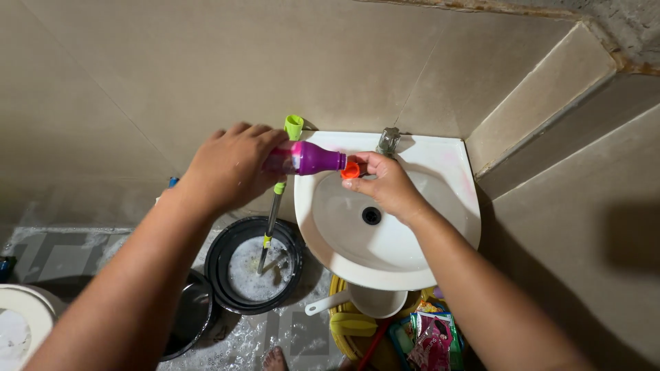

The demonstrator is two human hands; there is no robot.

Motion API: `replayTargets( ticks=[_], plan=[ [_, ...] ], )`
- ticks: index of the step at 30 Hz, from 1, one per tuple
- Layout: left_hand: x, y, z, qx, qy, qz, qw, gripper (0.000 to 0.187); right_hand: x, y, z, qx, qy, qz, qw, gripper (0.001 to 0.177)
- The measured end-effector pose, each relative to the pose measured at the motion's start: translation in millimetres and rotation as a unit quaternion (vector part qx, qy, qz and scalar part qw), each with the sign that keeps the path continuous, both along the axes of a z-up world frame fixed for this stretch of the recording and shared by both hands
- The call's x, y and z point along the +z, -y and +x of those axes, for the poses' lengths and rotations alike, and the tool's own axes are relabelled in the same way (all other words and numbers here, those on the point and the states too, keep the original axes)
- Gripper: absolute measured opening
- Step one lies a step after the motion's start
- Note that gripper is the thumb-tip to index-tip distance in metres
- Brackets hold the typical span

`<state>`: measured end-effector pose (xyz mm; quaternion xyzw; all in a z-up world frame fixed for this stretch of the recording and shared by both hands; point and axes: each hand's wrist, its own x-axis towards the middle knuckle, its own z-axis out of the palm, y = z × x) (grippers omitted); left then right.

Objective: The person cleans the bathroom by scrubbing the sink with a sponge, rinsing it with water from a pitcher, and then sweeping the floor with a broom.

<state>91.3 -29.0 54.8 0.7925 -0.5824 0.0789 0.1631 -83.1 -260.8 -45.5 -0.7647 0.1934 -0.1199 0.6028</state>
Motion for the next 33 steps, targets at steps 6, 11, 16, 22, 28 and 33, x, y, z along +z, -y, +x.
replayTargets(
  ticks=[6, 11, 16, 22, 28, 33],
  plan=[
    [30, 14, -5, -0.007, 0.060, 0.079, 0.995, 0.054, 20, -18, 0, -0.002, -0.005, -0.001, 1.000, 0.046],
    [43, 17, -8, -0.008, 0.085, 0.096, 0.992, 0.058, 30, -24, -1, -0.001, 0.009, 0.026, 1.000, 0.043],
    [45, 14, -11, 0.006, 0.096, 0.102, 0.990, 0.055, 33, -27, -3, 0.011, 0.012, 0.070, 0.997, 0.041],
    [23, 6, -10, 0.035, -0.030, 0.058, 0.997, 0.054, 16, -15, -3, 0.001, 0.030, 0.097, 0.995, 0.039],
    [-46, -7, -20, 0.112, -0.408, -0.073, 0.903, 0.061, 22, 48, 4, -0.100, -0.040, -0.285, 0.953, 0.046],
    [-98, -39, -30, 0.152, -0.519, -0.097, 0.836, 0.062, 46, 87, 16, -0.024, -0.090, -0.580, 0.809, 0.039]
  ],
)
